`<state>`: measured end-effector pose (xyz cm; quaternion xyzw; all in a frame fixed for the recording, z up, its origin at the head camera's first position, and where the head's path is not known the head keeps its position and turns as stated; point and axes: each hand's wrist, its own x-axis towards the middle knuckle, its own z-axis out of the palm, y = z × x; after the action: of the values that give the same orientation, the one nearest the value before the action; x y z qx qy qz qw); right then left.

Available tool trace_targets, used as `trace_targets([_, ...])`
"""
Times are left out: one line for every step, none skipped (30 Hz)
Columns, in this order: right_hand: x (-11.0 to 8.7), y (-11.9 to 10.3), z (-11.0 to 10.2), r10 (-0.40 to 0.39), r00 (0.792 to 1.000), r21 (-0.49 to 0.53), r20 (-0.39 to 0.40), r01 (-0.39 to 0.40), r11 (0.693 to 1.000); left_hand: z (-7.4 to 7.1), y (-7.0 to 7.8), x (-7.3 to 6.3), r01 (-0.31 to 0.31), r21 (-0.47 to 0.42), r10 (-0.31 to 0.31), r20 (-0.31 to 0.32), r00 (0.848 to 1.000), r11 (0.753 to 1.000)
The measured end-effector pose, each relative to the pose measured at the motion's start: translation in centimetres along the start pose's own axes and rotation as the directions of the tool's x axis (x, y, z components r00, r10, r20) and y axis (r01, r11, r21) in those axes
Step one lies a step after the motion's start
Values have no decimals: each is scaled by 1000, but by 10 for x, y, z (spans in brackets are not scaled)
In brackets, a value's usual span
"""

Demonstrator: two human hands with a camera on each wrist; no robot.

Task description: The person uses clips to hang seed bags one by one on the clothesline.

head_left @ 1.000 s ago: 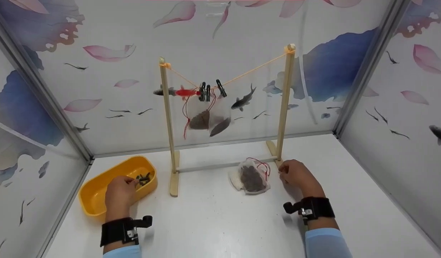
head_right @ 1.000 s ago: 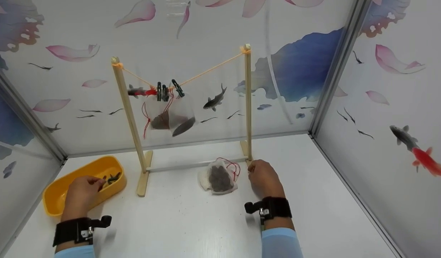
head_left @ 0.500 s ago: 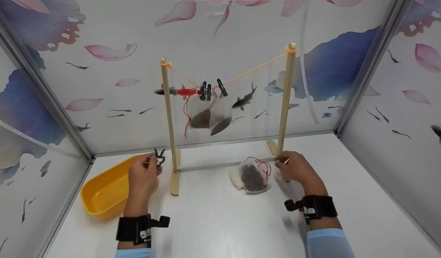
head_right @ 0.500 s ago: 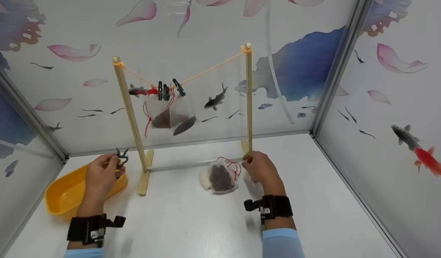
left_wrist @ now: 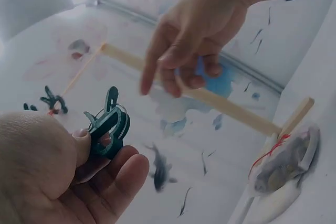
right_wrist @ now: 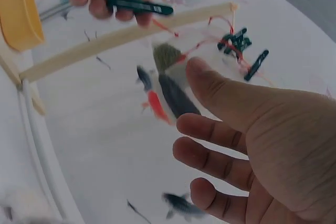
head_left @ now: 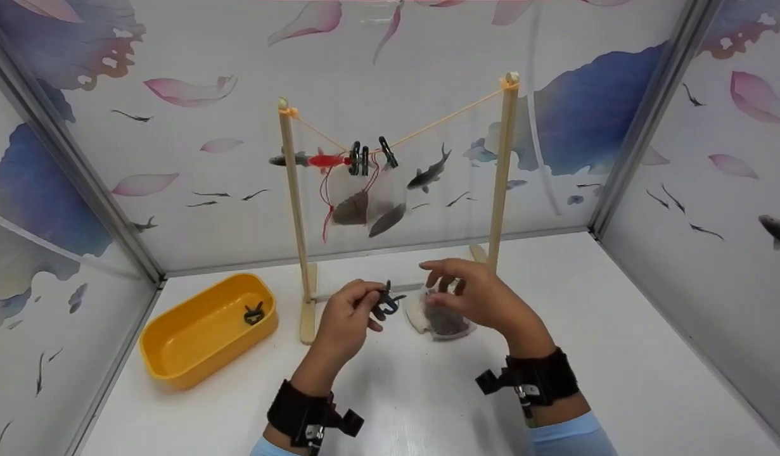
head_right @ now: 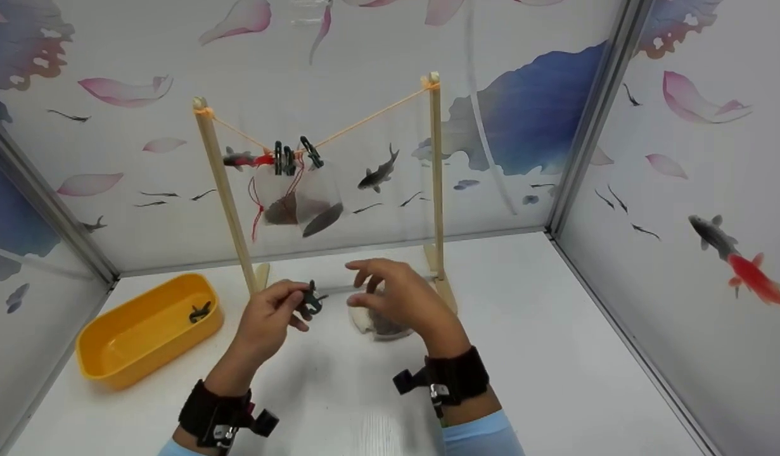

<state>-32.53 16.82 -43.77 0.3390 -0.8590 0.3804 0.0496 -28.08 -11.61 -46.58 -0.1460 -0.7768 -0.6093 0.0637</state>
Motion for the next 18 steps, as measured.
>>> trace_targets([1,-5,2,-42,999,11,26,42,999,5,0,-1,-2,-3,2,28,1000,1000])
trace_targets([1,-9,4,-74,996,24,50,73,997,9,0,-2,-2,-3,2,49,999,1000])
trace_targets([1,-12,6,-99,993,41,72,96,995,12,0,-3,-1,-5,1,66,998,1000])
trace_targets([2,-14,8,-116,989,58,89,112,992,15,0,-4,-3,-13,4,80,997,1000])
trace_targets([2,-16,9,-125,987,73,102,118,990,17,-1,-4,0,-19,2,90,996,1000])
trace_targets([3,-17,10,-131,985,85,109,122,989,19,-1,-4,4,-24,-1,95,995,1000])
trace_targets([3,-18,10,-133,985,97,111,122,988,21,-1,-4,9,-25,-7,98,995,1000])
trace_targets([3,-17,11,-137,984,106,112,126,986,22,-1,-4,12,-29,-9,101,995,1000])
trace_targets([3,-17,11,-142,984,114,111,129,985,23,-1,-4,16,-33,-12,104,995,999])
trace_targets([3,-17,10,-145,983,123,109,131,984,23,0,-4,18,-34,-14,106,994,999])
trace_targets([2,-17,10,-145,984,130,107,131,983,24,0,-4,22,-33,-19,110,994,999])
trace_targets([2,-16,9,-146,984,141,105,130,981,24,0,-3,23,-33,-20,113,993,999])
trace_targets([2,-16,9,-141,984,150,108,124,981,24,0,-3,24,-35,-20,117,993,999])
trace_targets([1,-16,8,-133,985,156,110,115,981,25,-1,-4,23,-37,-18,121,993,999])
trace_targets([1,-16,8,-125,986,160,110,106,981,25,-1,-3,21,-41,-16,124,992,999])
trace_targets([0,-16,8,-120,987,164,105,102,981,25,-2,-3,21,-47,-15,125,992,999])
trace_targets([0,-15,7,-117,988,161,97,100,982,26,-3,-2,26,-53,-20,123,992,998])
trace_targets([-1,-15,7,-121,989,155,84,107,982,26,-5,-1,34,-58,-27,118,993,998])
